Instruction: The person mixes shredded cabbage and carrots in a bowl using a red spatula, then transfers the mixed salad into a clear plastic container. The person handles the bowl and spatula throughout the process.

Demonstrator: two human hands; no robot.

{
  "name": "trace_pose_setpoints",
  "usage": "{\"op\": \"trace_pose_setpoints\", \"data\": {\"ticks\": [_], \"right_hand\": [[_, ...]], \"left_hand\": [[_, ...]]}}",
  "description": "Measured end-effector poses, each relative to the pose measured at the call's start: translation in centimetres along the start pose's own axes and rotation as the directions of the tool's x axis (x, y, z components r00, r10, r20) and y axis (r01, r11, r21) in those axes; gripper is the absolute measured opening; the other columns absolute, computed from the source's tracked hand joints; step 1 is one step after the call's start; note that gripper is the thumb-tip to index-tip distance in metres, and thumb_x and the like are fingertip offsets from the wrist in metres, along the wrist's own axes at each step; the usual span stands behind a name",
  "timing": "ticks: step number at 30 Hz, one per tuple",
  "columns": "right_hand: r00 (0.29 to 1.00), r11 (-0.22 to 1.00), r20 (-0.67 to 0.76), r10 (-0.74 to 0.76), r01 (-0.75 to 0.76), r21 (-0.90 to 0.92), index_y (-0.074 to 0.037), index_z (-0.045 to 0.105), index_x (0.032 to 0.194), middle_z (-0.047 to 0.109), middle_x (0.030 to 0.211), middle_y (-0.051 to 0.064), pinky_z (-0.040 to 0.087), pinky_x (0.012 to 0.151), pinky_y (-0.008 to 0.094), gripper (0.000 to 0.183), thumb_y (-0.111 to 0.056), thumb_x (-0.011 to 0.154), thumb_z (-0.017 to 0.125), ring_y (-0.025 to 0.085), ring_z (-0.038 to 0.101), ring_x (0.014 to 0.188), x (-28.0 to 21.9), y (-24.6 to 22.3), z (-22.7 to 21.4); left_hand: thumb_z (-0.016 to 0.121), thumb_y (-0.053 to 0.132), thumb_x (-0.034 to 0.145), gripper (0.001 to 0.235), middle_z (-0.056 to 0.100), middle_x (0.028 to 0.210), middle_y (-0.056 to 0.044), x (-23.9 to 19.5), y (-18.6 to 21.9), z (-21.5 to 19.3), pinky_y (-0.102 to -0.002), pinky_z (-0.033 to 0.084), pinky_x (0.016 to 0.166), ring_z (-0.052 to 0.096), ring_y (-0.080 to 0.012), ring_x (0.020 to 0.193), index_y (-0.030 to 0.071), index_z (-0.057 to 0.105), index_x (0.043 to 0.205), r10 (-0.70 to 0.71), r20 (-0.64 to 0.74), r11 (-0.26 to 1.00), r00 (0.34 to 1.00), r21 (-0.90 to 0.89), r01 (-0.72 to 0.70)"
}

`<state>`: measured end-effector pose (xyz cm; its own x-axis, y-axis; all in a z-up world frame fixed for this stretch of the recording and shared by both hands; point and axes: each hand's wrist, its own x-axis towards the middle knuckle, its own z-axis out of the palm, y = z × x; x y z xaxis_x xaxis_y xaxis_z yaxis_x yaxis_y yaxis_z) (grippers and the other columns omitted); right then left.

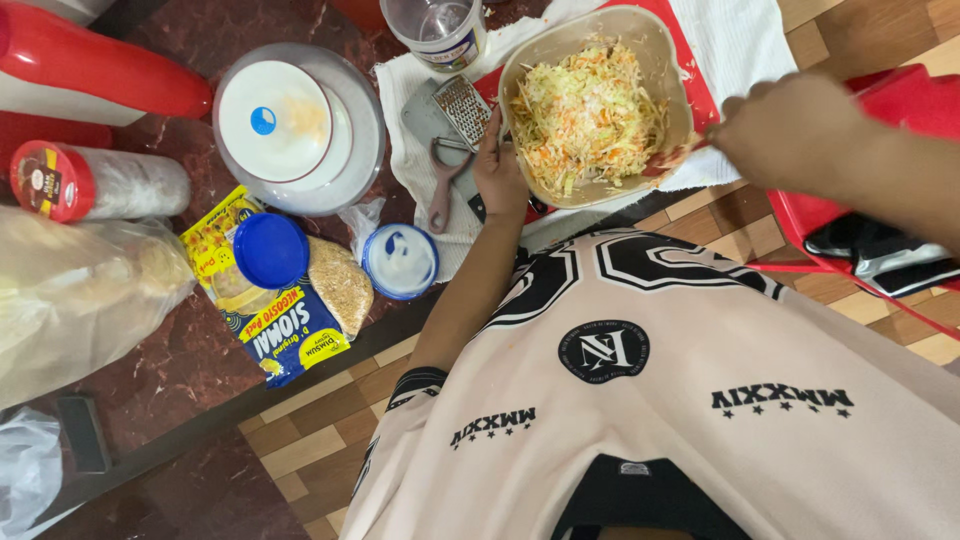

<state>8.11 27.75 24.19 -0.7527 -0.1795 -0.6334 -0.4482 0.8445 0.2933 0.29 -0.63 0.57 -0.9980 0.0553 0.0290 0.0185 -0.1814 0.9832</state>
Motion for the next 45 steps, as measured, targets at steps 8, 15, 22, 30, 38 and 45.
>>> {"op": "trace_pose_setpoints", "data": {"ticks": [8,15,22,30,38,45], "right_hand": [[0.912,0.944,-0.385,0.141,-0.007,0.331,-0.022,0.073,0.123,0.069,0.096,0.007,0.057,0.060,0.041,0.032,-0.019,0.096,0.057,0.026,0.072,0.080,3.8,-5.5,4.7],[0.812,0.941,-0.517,0.269,-0.106,0.323,-0.024,0.077,0.113,0.069,0.088,0.001,0.054,0.058,0.039,0.021,-0.028,0.104,0.059,0.023,0.071,0.075,4.3,-2.4,6.3],[0.706,0.896,-0.597,0.381,-0.124,0.426,-0.026,0.077,0.118,0.072,0.084,0.003,0.054,0.063,0.041,0.020,-0.032,0.112,0.060,0.026,0.071,0.079,6.2,-0.3,4.9],[0.912,0.883,-0.282,0.298,-0.150,0.445,-0.005,0.073,0.102,0.075,0.092,0.013,0.058,0.056,0.045,0.023,-0.012,0.088,0.057,0.029,0.076,0.078,9.3,-3.4,4.2],[0.991,0.894,0.029,0.132,-0.131,0.428,-0.006,0.077,0.099,0.070,0.106,0.021,0.060,0.068,0.048,0.025,-0.020,0.085,0.063,0.037,0.075,0.090,7.2,-6.2,2.3],[0.985,0.879,-0.031,0.168,-0.135,0.457,-0.006,0.078,0.101,0.077,0.097,0.016,0.060,0.072,0.049,0.025,-0.018,0.089,0.059,0.034,0.076,0.090,8.0,-3.1,-1.9]], "left_hand": [[0.055,-0.005,0.099,0.051,0.070,0.122,-0.011,0.4,-0.8,-0.6,-0.026,0.051,0.096,0.064,-0.0118,0.103,0.003,0.055,0.149,0.043,0.002,0.982,0.999,0.186,-0.043],[0.054,-0.003,0.099,0.051,0.071,0.110,-0.006,0.2,-1.1,-1.1,-0.024,0.052,0.085,0.062,-0.0079,0.089,0.005,0.056,0.149,0.050,0.000,0.958,0.999,0.284,-0.048],[0.050,-0.001,0.104,0.049,0.066,0.102,-0.006,0.2,-0.9,-1.2,-0.023,0.050,0.078,0.057,-0.0064,0.082,0.005,0.058,0.152,-0.031,-0.004,0.987,1.000,0.159,0.031],[0.051,-0.001,0.098,0.051,0.072,0.112,-0.008,0.2,0.1,-0.6,-0.025,0.053,0.085,0.063,-0.0095,0.089,0.004,0.057,0.149,0.009,-0.016,0.973,1.000,0.232,-0.005],[0.058,-0.002,0.094,0.054,0.073,0.118,-0.012,0.1,0.9,-0.1,-0.027,0.054,0.090,0.067,-0.0122,0.095,0.001,0.055,0.148,0.047,-0.022,0.966,0.999,0.254,-0.040],[0.049,-0.002,0.095,0.053,0.068,0.130,-0.011,0.5,0.5,-0.1,-0.028,0.053,0.096,0.067,-0.0118,0.106,0.000,0.054,0.148,0.024,0.002,0.997,1.000,0.074,-0.024]]}}
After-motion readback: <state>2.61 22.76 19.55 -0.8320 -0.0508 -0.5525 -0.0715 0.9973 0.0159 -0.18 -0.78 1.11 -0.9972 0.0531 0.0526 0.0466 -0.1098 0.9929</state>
